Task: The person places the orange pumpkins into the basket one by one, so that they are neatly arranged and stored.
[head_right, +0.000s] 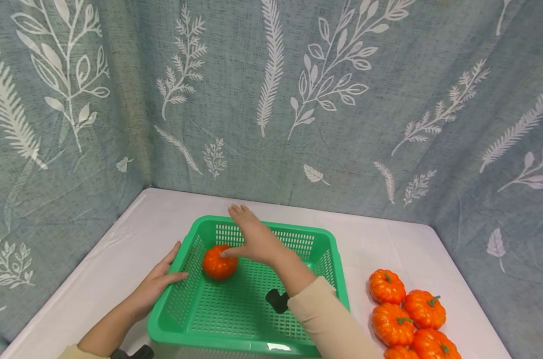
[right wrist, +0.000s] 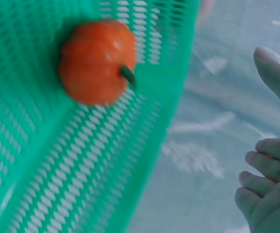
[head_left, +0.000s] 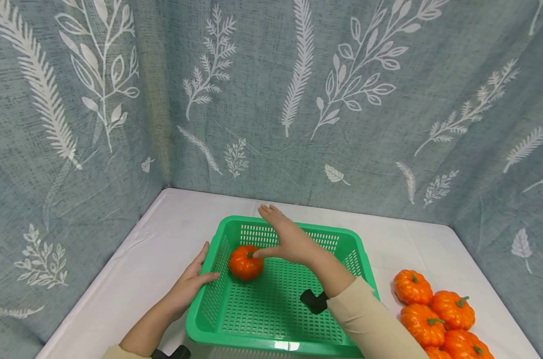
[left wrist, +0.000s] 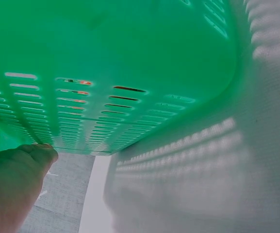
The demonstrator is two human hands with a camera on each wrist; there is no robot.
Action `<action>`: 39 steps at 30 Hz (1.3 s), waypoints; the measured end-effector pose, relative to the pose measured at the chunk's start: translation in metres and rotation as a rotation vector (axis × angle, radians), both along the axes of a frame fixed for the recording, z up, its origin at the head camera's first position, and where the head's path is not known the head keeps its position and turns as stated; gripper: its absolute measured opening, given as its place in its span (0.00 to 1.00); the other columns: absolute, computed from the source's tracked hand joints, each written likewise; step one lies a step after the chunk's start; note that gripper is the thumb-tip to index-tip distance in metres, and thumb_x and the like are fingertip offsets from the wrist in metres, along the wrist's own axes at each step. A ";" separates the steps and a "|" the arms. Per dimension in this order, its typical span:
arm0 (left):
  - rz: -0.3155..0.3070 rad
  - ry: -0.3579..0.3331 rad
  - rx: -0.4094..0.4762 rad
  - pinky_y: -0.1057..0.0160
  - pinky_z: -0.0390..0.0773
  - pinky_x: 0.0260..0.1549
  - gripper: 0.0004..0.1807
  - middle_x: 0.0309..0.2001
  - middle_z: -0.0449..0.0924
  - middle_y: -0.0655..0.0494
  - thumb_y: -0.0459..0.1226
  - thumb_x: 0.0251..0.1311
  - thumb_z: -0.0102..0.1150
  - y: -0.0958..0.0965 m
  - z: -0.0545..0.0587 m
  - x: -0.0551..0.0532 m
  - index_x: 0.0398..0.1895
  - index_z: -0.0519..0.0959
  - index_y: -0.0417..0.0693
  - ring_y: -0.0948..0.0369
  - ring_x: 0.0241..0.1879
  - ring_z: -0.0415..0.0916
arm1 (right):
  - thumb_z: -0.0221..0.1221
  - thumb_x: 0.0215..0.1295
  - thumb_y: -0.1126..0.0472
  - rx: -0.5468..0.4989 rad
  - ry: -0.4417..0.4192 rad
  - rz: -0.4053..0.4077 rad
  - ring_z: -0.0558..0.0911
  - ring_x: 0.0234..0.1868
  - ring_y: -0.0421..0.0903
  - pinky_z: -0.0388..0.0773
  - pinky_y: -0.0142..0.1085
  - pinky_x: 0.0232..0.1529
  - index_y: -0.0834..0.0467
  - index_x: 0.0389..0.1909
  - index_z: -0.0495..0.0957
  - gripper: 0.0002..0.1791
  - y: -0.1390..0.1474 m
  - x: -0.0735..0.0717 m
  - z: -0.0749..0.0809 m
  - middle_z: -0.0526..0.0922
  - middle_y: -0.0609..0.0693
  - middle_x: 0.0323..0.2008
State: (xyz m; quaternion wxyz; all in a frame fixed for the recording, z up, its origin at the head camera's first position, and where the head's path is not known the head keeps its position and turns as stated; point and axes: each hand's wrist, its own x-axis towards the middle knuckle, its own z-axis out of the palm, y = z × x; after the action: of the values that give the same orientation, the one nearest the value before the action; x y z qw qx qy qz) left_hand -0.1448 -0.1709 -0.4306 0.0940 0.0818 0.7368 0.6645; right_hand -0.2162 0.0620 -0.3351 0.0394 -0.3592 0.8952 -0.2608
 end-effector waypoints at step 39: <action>-0.018 -0.022 0.024 0.59 0.68 0.58 0.44 0.72 0.23 0.46 0.31 0.63 0.43 0.001 0.003 -0.001 0.70 0.24 0.48 0.45 0.69 0.41 | 0.66 0.49 0.45 -0.267 0.006 -0.744 0.62 0.64 0.62 0.60 0.63 0.58 0.42 0.71 0.46 0.51 0.195 0.083 -0.004 0.47 0.54 0.71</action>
State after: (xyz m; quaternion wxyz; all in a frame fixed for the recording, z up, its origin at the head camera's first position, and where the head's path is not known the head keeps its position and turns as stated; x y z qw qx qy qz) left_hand -0.1458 -0.1698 -0.4275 0.1070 0.0823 0.7269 0.6733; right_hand -0.1337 0.2575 -0.3387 -0.1076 -0.0130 0.9226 -0.3703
